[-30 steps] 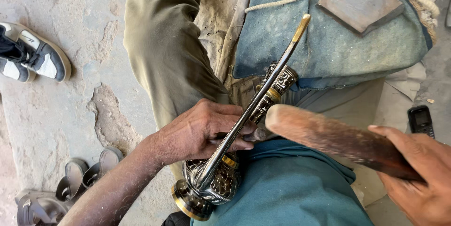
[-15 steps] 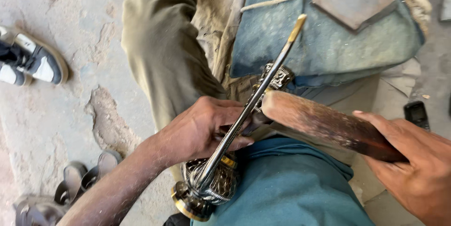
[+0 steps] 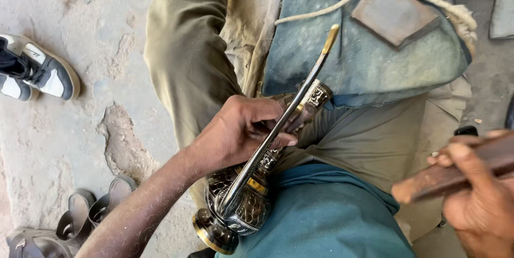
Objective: The person holds a curved metal object with ornate detailing and repeatedly strikes it with a wooden mallet. The person rotates the object to work on different sections while seated on the ground.
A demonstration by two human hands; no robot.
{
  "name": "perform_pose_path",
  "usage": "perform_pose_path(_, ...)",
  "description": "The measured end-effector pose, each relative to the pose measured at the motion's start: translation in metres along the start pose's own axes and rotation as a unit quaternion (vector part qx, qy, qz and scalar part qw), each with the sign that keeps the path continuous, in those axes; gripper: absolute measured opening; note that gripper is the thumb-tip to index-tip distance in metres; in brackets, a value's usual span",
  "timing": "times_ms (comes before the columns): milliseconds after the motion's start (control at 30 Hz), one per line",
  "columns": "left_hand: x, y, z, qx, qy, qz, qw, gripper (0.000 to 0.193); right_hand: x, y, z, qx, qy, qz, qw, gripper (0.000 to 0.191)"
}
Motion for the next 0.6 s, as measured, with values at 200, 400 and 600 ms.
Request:
perform_pose_path(200, -0.001, 0.011, 0.002, -0.026, 0.002, 0.049, 0.998, 0.024, -0.015, -0.023, 0.000, -0.073, 0.018, -0.070, 0.995, 0.031)
perform_pose_path(400, 0.006, 0.013, -0.004, -0.036, -0.007, 0.039, 0.999, 0.039, -0.016, 0.009, -0.014, -0.230, 0.067, 0.084, 0.967, 0.032)
perform_pose_path(600, 0.012, 0.005, -0.002, 0.023, -0.017, 0.016, 0.999, 0.044, 0.001, -0.004, -0.027, -0.367, 0.137, -0.047, 0.919, 0.030)
Point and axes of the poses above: each hand's wrist, its own x-axis towards the middle knuckle, its own z-axis out of the back of the hand, y = z × x, the point moved 8 cm from there along x, towards the middle knuckle, and after that the axes turned 1 degree about -y, right-handed, at the moved point
